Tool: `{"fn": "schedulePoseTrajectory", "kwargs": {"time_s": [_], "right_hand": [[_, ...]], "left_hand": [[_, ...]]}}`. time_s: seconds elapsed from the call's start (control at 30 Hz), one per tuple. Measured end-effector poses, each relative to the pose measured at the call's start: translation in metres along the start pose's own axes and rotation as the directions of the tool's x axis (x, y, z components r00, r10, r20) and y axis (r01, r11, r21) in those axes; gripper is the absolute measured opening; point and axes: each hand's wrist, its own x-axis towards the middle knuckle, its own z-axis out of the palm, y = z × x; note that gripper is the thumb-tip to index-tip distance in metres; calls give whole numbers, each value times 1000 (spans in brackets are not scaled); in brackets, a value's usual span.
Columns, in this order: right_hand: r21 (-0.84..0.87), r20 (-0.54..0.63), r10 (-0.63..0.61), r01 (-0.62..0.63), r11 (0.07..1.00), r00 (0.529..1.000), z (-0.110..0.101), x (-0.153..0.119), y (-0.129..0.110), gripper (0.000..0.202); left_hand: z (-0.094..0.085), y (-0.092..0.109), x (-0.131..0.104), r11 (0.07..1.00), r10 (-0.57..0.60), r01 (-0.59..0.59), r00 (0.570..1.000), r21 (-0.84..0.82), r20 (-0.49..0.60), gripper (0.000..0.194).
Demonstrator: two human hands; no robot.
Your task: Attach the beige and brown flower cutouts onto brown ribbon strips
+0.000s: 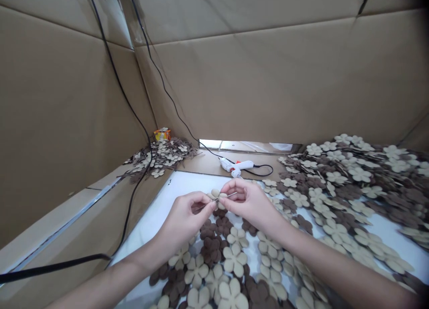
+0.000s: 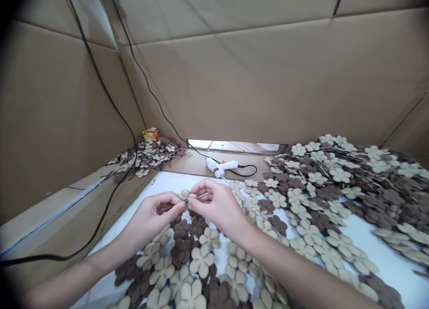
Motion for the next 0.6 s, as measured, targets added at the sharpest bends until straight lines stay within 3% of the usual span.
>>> {"fn": "schedulePoseTrajectory", "kwargs": {"time_s": [0.6], "right_hand": [[19,-21,55,-54,998,998,1,0,-2,19]], "left_hand": [[-1,4,-2,1000,11,-11,1000,8,3,18]]}}
